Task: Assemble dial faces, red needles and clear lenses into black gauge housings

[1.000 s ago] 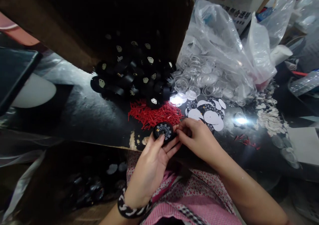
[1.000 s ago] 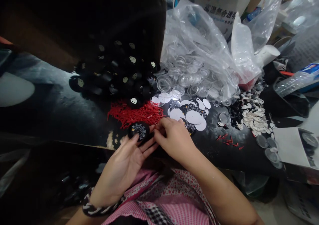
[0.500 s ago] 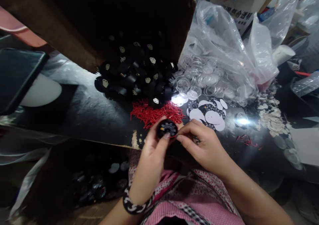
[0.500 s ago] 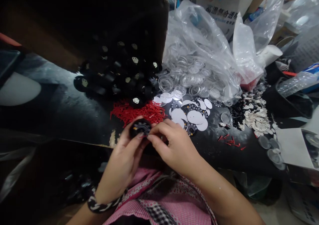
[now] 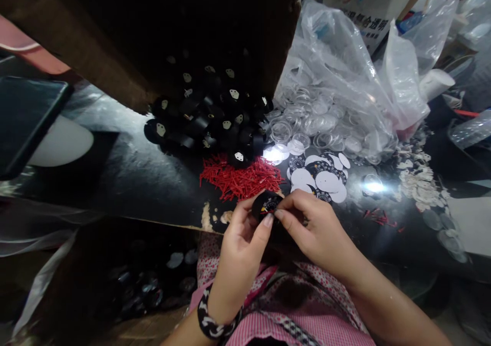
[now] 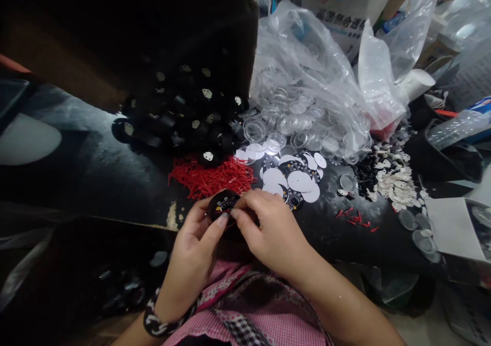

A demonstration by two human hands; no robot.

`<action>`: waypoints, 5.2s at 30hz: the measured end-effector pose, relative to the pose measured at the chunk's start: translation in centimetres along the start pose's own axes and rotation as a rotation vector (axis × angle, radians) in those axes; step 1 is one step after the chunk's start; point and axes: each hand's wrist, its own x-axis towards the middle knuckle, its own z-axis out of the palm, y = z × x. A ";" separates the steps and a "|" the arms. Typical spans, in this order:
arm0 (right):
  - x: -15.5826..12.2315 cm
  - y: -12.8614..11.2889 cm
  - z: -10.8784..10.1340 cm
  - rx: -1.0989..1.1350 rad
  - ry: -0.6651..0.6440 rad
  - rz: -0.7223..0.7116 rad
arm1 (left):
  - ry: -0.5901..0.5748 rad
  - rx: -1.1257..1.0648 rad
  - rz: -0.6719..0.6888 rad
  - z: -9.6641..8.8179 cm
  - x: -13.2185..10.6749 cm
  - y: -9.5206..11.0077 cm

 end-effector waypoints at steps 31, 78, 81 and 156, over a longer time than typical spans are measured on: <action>2.1 1.9 -2.9 -0.174 -0.115 -0.011 | -0.029 0.030 -0.261 -0.7 0.9 -1.0; 1.7 1.3 -0.6 -0.286 -0.012 0.027 | -0.280 0.168 -0.066 -1.2 0.6 -0.8; 1.4 1.7 -1.5 -0.075 -0.019 0.040 | -0.271 0.424 -0.115 -7.7 -1.1 -0.8; 1.2 0.6 -1.8 -0.005 -0.067 0.132 | -0.198 -0.268 -0.304 -0.3 1.0 -0.8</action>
